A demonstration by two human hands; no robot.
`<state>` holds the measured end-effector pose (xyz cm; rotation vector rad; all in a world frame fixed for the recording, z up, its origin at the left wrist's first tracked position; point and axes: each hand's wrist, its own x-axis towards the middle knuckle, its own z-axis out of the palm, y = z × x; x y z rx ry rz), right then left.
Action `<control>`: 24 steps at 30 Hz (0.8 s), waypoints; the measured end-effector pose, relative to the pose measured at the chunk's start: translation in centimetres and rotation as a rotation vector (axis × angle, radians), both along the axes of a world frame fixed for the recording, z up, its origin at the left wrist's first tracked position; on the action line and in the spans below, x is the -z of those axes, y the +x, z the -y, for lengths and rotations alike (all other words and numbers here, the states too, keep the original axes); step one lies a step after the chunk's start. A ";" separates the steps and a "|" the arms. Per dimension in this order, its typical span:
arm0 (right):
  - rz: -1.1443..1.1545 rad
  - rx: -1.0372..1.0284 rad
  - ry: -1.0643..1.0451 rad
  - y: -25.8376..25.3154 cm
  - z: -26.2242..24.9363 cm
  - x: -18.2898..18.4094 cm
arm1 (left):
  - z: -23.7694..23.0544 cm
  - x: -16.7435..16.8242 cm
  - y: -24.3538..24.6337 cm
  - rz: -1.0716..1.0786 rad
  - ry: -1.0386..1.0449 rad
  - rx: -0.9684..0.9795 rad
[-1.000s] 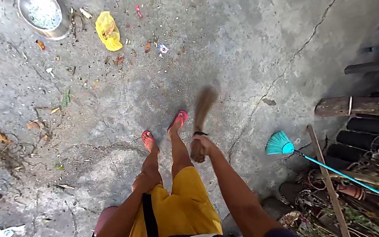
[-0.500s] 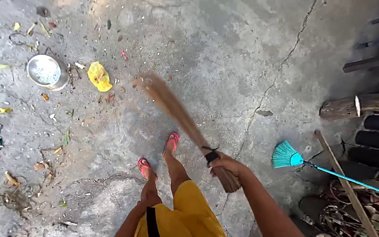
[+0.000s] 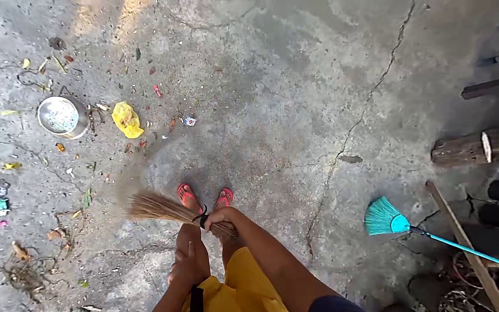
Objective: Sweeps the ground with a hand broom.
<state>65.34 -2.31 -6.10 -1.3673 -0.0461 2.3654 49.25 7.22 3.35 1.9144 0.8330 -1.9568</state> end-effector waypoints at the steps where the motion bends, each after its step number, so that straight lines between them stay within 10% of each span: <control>1: 0.001 0.024 0.042 1.1 1.1 -0.9 | -0.3 0.0 0.2 0.013 0.018 0.005; 8: 0.303 0.704 -0.202 12.2 17.3 -9.6 | -2.7 5.4 -1.2 0.013 0.048 -0.012; 13: 0.478 1.074 -0.523 20.7 15.1 -2.3 | -4.5 4.4 1.7 0.022 0.136 0.072; 20: 0.208 -0.074 -0.163 6.8 -5.9 3.4 | -7.4 4.2 4.9 0.000 0.106 0.051; 24: 0.074 -0.036 0.047 6.7 -9.5 -0.2 | -9.4 4.8 5.4 -0.013 0.060 -0.018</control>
